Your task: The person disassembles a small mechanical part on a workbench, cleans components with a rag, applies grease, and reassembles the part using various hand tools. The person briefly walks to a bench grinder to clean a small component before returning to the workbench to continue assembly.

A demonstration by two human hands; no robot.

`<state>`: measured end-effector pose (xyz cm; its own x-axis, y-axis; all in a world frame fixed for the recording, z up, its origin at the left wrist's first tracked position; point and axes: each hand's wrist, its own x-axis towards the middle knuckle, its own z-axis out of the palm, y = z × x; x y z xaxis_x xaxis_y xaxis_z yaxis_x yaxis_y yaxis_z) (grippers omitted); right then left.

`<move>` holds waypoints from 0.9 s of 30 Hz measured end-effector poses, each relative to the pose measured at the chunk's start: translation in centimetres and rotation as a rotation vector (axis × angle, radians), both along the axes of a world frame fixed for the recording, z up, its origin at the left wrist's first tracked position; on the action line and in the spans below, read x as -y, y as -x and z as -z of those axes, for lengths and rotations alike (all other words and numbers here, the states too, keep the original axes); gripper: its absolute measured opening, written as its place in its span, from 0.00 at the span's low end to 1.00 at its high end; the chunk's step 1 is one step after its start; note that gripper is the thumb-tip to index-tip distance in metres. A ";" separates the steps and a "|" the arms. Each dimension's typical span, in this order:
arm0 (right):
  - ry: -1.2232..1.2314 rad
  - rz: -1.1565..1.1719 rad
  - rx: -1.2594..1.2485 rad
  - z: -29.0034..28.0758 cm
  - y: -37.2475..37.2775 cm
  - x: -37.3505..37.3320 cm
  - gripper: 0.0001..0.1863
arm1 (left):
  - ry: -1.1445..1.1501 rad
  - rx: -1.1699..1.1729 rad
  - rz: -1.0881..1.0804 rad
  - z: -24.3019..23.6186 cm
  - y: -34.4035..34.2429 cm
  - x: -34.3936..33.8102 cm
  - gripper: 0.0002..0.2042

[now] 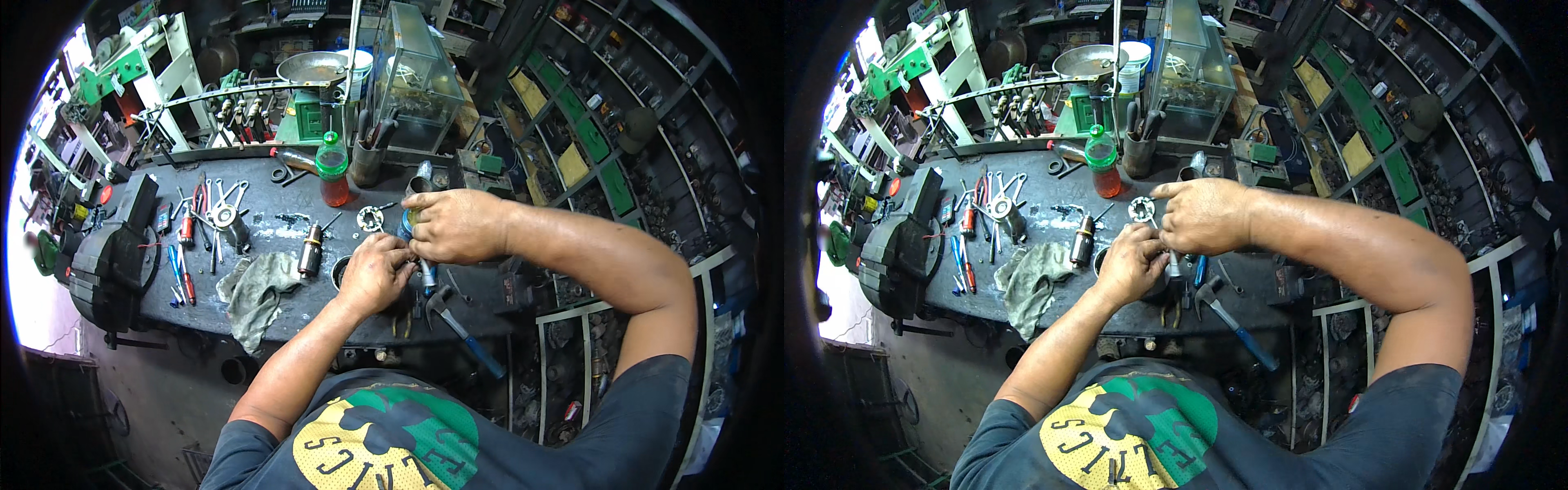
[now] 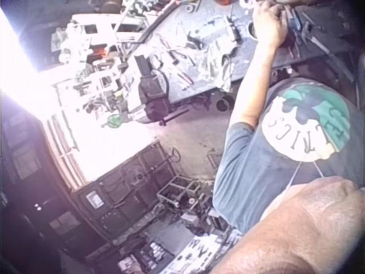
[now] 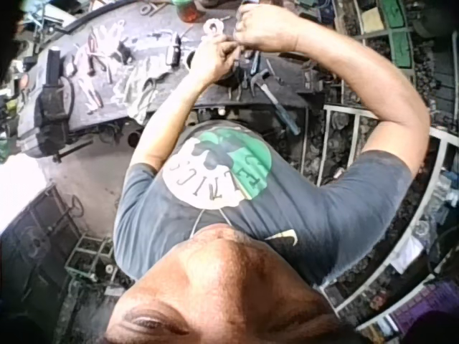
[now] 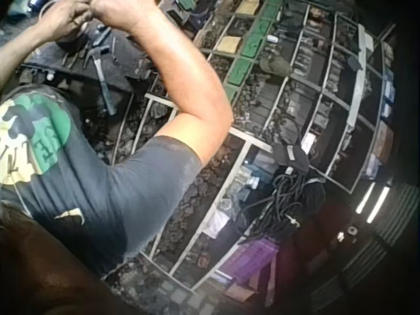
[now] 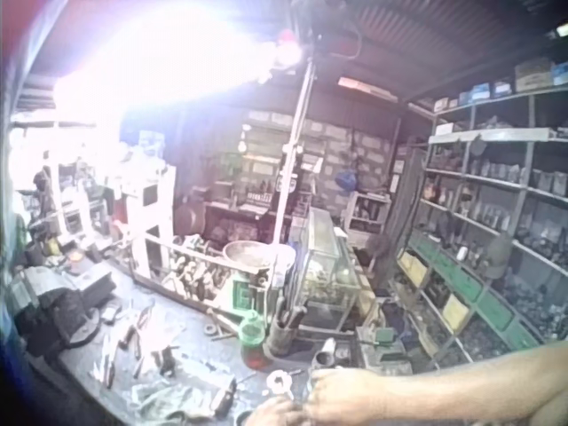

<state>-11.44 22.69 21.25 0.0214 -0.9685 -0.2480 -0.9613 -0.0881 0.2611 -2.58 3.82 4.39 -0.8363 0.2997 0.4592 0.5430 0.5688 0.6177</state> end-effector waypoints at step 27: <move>0.172 0.266 -0.057 2.6 -3.1 -0.3 0.07 | -0.155 -0.082 -0.031 1.2 0.5 -0.6 0.10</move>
